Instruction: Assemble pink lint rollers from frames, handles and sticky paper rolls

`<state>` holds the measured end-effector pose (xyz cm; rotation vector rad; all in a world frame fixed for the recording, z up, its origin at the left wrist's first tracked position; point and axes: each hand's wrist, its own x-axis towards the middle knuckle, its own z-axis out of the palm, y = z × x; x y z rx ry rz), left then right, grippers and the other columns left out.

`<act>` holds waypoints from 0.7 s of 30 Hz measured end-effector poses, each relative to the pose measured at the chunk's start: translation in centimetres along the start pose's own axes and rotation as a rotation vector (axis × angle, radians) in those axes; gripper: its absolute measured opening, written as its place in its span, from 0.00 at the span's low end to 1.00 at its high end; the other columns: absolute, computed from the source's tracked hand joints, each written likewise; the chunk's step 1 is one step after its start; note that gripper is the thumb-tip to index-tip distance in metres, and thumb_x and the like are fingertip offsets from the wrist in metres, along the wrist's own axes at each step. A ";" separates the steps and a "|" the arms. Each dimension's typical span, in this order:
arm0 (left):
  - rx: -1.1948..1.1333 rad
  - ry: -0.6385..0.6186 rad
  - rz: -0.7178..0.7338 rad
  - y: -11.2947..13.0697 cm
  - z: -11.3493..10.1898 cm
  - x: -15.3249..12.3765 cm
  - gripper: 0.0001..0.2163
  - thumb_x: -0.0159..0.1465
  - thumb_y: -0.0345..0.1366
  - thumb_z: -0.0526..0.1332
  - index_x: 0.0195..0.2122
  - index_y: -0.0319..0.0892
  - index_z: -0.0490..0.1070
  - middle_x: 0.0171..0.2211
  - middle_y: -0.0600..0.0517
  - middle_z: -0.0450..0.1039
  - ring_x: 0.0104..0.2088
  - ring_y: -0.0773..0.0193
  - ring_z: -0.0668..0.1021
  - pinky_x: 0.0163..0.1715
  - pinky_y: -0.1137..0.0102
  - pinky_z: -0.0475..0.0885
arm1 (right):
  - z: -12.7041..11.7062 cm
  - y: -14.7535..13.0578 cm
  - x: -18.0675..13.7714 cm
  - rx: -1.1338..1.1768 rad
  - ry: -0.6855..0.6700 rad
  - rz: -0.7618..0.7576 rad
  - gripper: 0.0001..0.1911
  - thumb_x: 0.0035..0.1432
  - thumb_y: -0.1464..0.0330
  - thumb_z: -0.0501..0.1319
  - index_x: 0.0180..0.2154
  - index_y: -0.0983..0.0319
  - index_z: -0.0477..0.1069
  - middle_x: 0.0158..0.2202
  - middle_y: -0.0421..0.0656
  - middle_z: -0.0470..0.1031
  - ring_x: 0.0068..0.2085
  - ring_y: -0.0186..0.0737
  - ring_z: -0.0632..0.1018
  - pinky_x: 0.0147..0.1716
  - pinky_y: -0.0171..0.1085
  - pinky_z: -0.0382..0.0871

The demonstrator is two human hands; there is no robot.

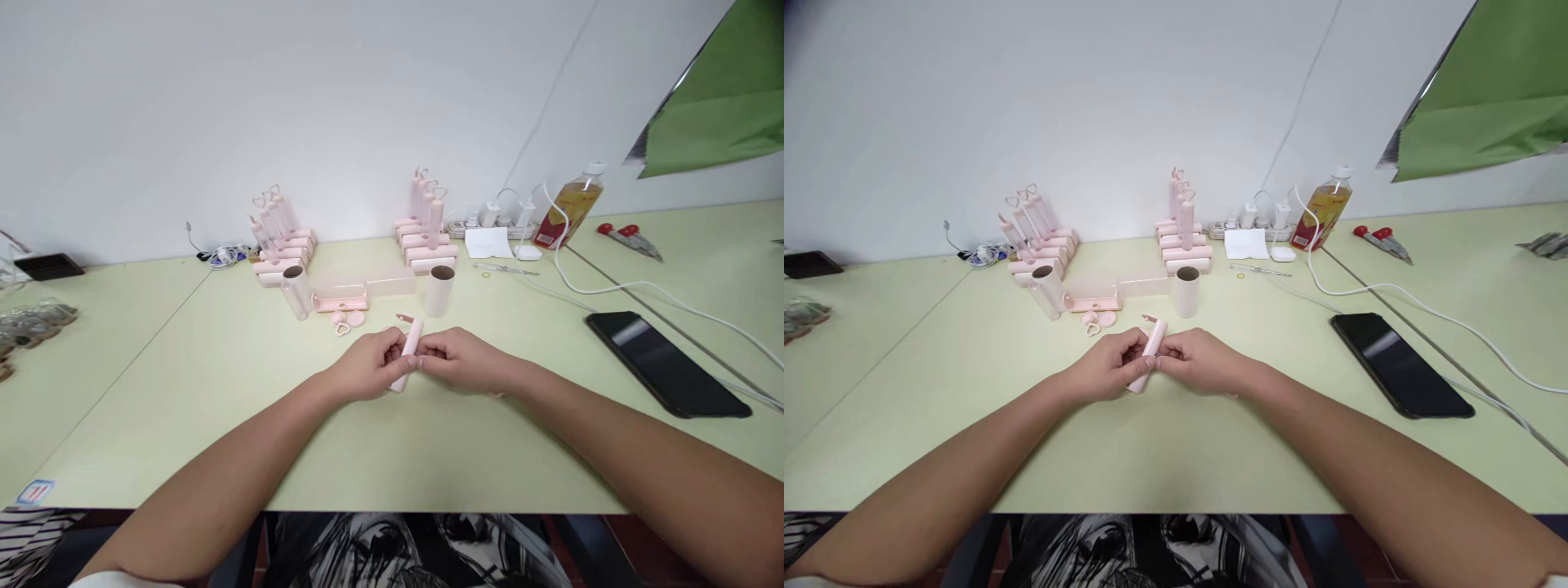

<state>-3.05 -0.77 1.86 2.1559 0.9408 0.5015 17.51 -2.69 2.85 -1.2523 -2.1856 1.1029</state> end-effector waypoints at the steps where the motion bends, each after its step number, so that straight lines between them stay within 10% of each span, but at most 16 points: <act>1: 0.000 0.000 0.001 0.0 0.0 0.0 0.15 0.64 0.49 0.55 0.35 0.42 0.65 0.28 0.55 0.66 0.28 0.67 0.68 0.27 0.72 0.61 | 0.0 0.0 0.0 -0.001 -0.003 0.002 0.17 0.60 0.55 0.55 0.25 0.59 0.64 0.22 0.38 0.62 0.44 0.50 0.74 0.35 0.37 0.61; 21: -0.007 0.007 -0.003 0.0 0.0 0.0 0.15 0.64 0.50 0.55 0.35 0.42 0.65 0.29 0.55 0.66 0.28 0.67 0.68 0.27 0.72 0.62 | 0.0 0.0 -0.1 0.008 0.005 -0.027 0.17 0.59 0.55 0.55 0.25 0.59 0.67 0.24 0.40 0.69 0.54 0.54 0.71 0.40 0.38 0.64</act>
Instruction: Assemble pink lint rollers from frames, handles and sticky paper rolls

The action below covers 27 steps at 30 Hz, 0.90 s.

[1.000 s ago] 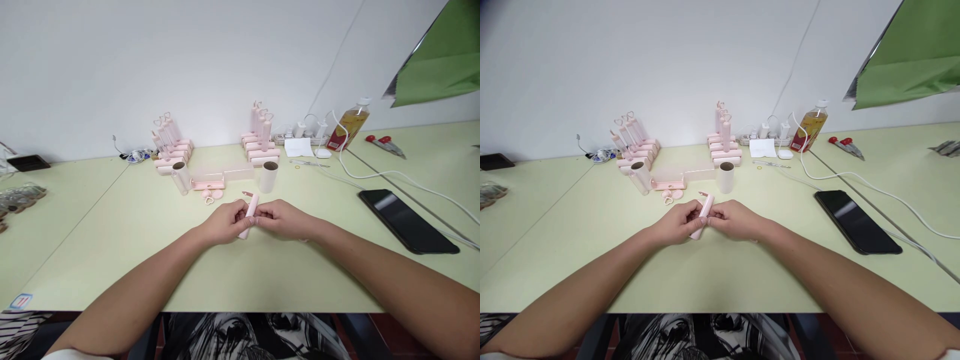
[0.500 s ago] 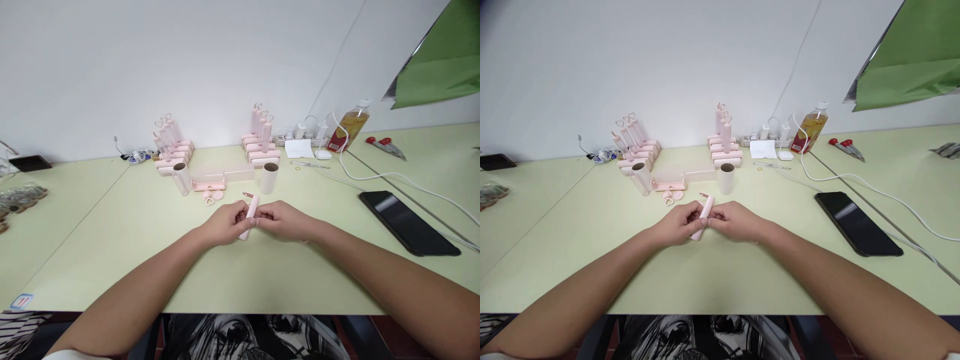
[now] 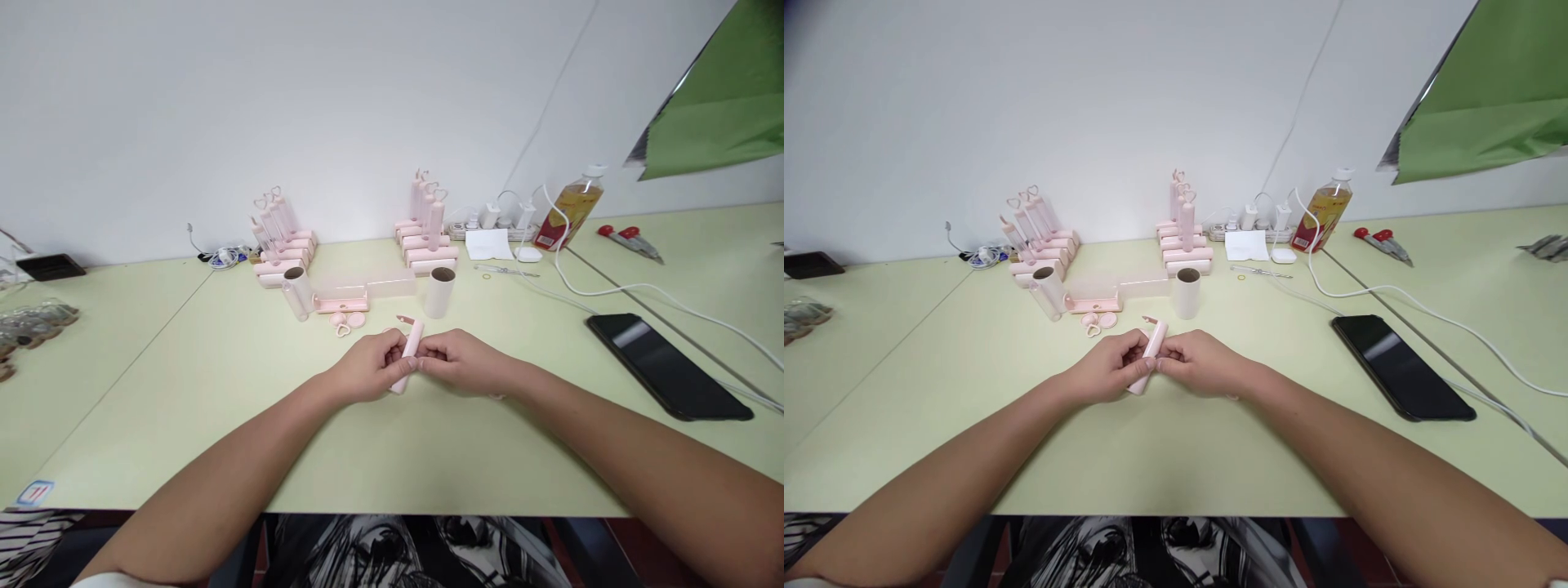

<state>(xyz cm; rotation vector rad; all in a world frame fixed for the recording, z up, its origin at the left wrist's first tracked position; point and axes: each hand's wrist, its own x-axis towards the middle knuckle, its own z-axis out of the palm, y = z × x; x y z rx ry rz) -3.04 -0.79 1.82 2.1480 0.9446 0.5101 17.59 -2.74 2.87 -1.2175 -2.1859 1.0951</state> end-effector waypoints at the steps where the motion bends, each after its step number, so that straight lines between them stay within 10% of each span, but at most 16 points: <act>1: -0.002 0.000 0.000 0.0 0.0 0.0 0.15 0.64 0.50 0.55 0.35 0.42 0.65 0.29 0.55 0.66 0.28 0.67 0.68 0.27 0.72 0.62 | 0.0 0.0 0.0 -0.001 -0.001 -0.003 0.17 0.59 0.55 0.55 0.25 0.58 0.66 0.24 0.41 0.69 0.56 0.55 0.69 0.40 0.38 0.64; 27: 0.002 -0.009 -0.012 0.0 0.0 -0.1 0.15 0.64 0.49 0.55 0.36 0.42 0.66 0.29 0.54 0.67 0.28 0.66 0.68 0.28 0.71 0.62 | -0.1 -0.3 0.0 0.016 -0.015 0.019 0.16 0.58 0.55 0.56 0.24 0.58 0.65 0.25 0.41 0.69 0.60 0.55 0.66 0.42 0.39 0.64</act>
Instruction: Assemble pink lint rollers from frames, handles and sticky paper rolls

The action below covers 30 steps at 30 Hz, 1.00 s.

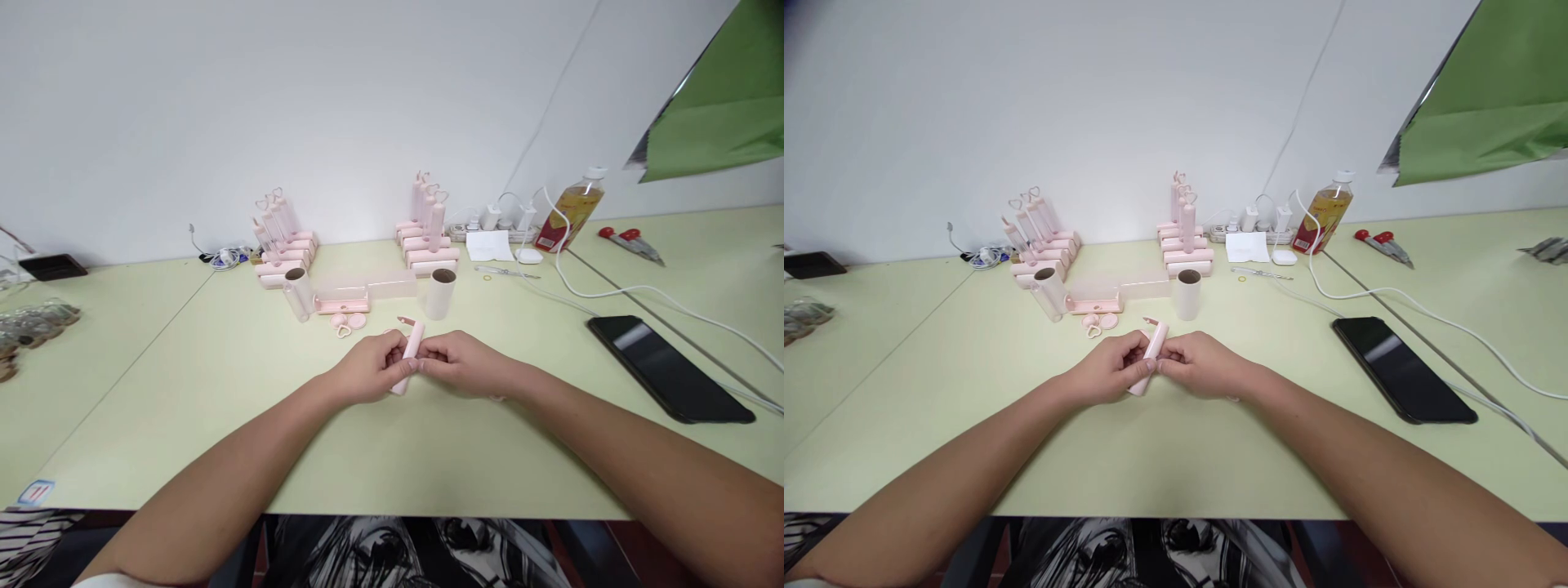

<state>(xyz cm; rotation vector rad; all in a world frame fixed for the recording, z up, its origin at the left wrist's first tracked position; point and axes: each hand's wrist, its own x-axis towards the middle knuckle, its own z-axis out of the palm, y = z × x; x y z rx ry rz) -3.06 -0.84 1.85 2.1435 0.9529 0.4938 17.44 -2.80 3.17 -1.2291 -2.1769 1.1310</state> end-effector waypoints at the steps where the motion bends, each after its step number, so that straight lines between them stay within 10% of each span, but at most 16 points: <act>1: 0.002 0.001 0.002 0.0 0.0 0.0 0.15 0.64 0.49 0.55 0.37 0.42 0.67 0.29 0.54 0.67 0.29 0.66 0.68 0.28 0.71 0.62 | 0.0 0.0 0.0 0.000 0.001 0.001 0.16 0.58 0.55 0.56 0.24 0.57 0.65 0.25 0.41 0.69 0.60 0.56 0.65 0.43 0.39 0.64; 14: 0.012 0.004 0.015 -0.1 0.0 0.0 0.14 0.64 0.49 0.55 0.36 0.42 0.66 0.29 0.55 0.66 0.28 0.66 0.68 0.28 0.72 0.62 | 0.0 0.2 0.0 -0.023 0.010 0.001 0.18 0.58 0.54 0.55 0.24 0.58 0.64 0.23 0.39 0.66 0.51 0.54 0.72 0.38 0.38 0.63; 30: 0.001 0.007 0.009 0.1 0.0 0.1 0.15 0.63 0.50 0.55 0.35 0.42 0.66 0.29 0.54 0.67 0.29 0.66 0.69 0.28 0.71 0.62 | 0.0 0.3 0.0 -0.036 0.006 -0.015 0.17 0.60 0.53 0.54 0.26 0.57 0.67 0.24 0.41 0.69 0.62 0.55 0.64 0.43 0.40 0.64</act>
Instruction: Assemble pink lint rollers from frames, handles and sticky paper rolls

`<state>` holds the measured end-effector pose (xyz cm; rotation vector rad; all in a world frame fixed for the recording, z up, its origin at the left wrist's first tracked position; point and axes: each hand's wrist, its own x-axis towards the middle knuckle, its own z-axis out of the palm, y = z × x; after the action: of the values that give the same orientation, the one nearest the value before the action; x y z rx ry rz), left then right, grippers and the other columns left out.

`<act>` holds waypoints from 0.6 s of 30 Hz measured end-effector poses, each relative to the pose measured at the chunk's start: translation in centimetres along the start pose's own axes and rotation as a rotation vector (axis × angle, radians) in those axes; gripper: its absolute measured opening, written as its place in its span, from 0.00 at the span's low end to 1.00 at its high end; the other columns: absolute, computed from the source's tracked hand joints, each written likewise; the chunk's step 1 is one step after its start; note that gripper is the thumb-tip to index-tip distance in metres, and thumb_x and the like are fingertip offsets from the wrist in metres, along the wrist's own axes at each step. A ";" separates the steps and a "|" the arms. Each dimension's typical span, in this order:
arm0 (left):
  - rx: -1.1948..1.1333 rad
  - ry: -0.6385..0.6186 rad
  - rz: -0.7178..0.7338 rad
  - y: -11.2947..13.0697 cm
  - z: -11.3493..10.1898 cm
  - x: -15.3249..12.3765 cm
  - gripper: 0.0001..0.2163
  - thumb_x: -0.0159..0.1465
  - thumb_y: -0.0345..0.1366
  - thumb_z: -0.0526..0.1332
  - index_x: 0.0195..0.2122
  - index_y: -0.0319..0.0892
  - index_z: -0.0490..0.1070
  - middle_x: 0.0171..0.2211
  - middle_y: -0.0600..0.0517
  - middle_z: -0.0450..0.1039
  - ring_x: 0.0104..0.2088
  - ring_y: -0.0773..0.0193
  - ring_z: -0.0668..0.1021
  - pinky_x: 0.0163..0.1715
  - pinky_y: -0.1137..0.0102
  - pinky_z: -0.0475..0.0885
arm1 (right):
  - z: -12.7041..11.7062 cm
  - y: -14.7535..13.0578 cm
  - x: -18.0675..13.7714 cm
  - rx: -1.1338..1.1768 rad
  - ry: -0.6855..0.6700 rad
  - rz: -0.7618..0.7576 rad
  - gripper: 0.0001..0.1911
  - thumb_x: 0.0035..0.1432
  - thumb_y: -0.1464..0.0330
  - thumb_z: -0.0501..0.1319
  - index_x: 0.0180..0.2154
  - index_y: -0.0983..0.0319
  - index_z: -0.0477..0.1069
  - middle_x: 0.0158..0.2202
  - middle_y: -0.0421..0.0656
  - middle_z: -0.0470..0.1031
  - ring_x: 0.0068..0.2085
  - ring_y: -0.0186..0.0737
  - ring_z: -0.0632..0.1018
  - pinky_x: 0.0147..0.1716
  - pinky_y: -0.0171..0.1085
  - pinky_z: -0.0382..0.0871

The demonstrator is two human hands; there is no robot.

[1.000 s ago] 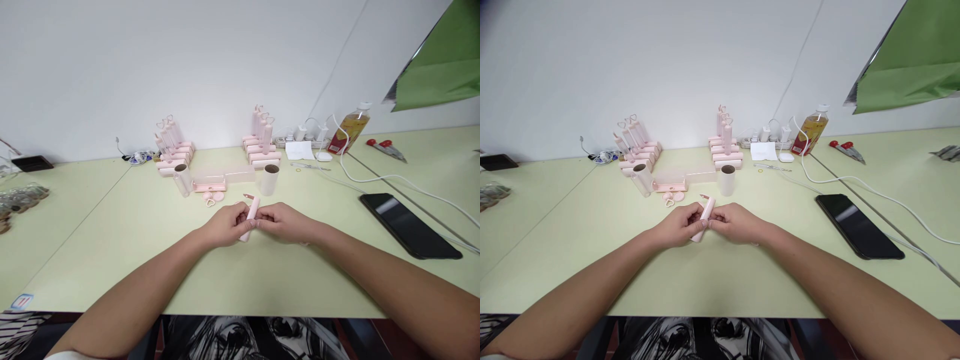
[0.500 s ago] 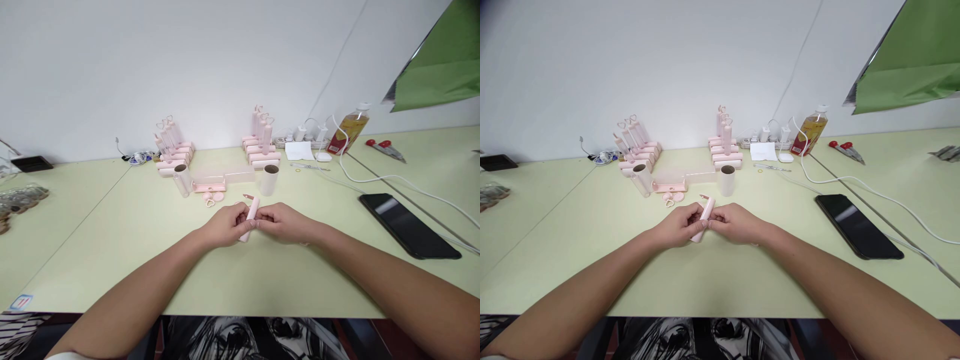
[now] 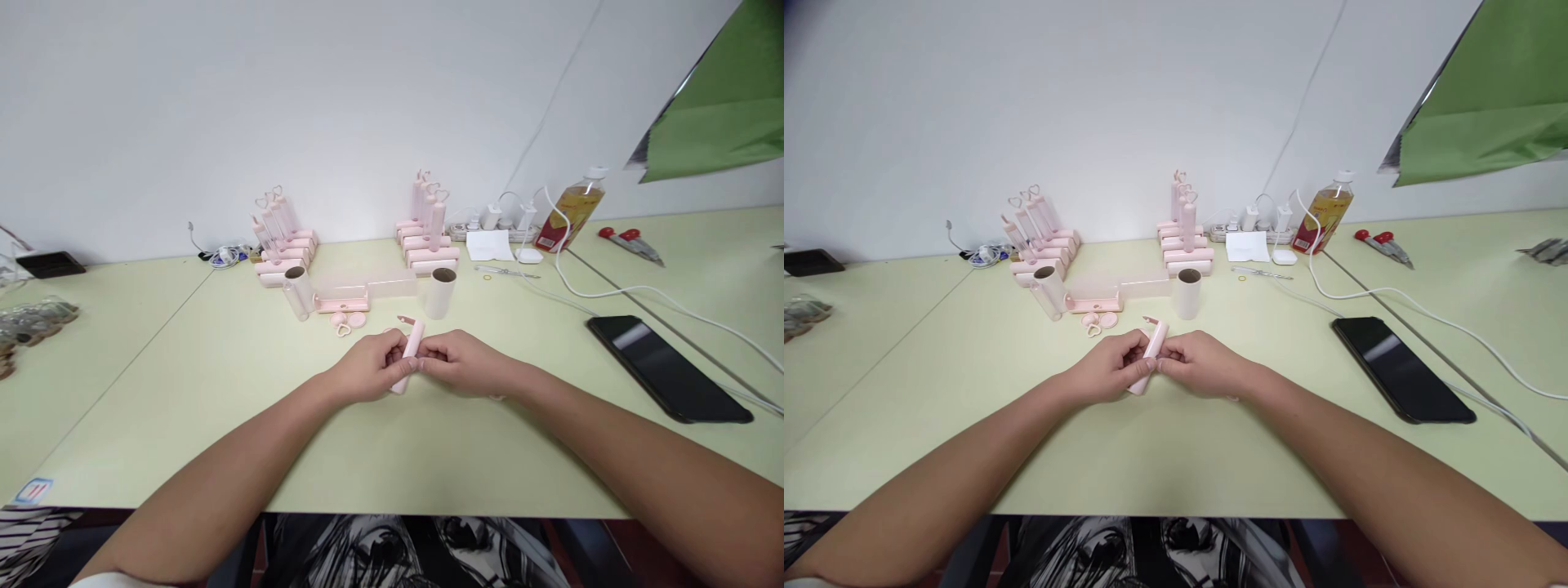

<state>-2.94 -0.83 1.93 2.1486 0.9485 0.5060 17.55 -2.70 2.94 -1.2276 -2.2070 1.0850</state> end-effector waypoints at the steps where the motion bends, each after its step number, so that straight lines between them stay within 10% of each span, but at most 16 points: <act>1: -0.004 0.000 -0.001 0.0 0.0 0.0 0.15 0.63 0.50 0.55 0.35 0.42 0.66 0.29 0.54 0.67 0.29 0.65 0.69 0.28 0.71 0.62 | 0.0 0.0 0.0 0.000 -0.001 -0.002 0.17 0.59 0.54 0.54 0.26 0.57 0.68 0.25 0.42 0.69 0.62 0.55 0.64 0.44 0.40 0.64; 18: -0.002 0.002 0.002 0.3 -0.1 -0.1 0.15 0.64 0.50 0.55 0.34 0.42 0.65 0.29 0.54 0.67 0.28 0.66 0.68 0.27 0.71 0.61 | 0.0 0.0 0.0 0.024 0.010 -0.001 0.18 0.59 0.55 0.55 0.23 0.57 0.62 0.24 0.41 0.67 0.62 0.55 0.63 0.43 0.40 0.64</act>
<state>-2.93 -0.96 2.18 2.1483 0.9464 0.5099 17.56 -2.75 2.99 -1.2194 -2.1808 1.0988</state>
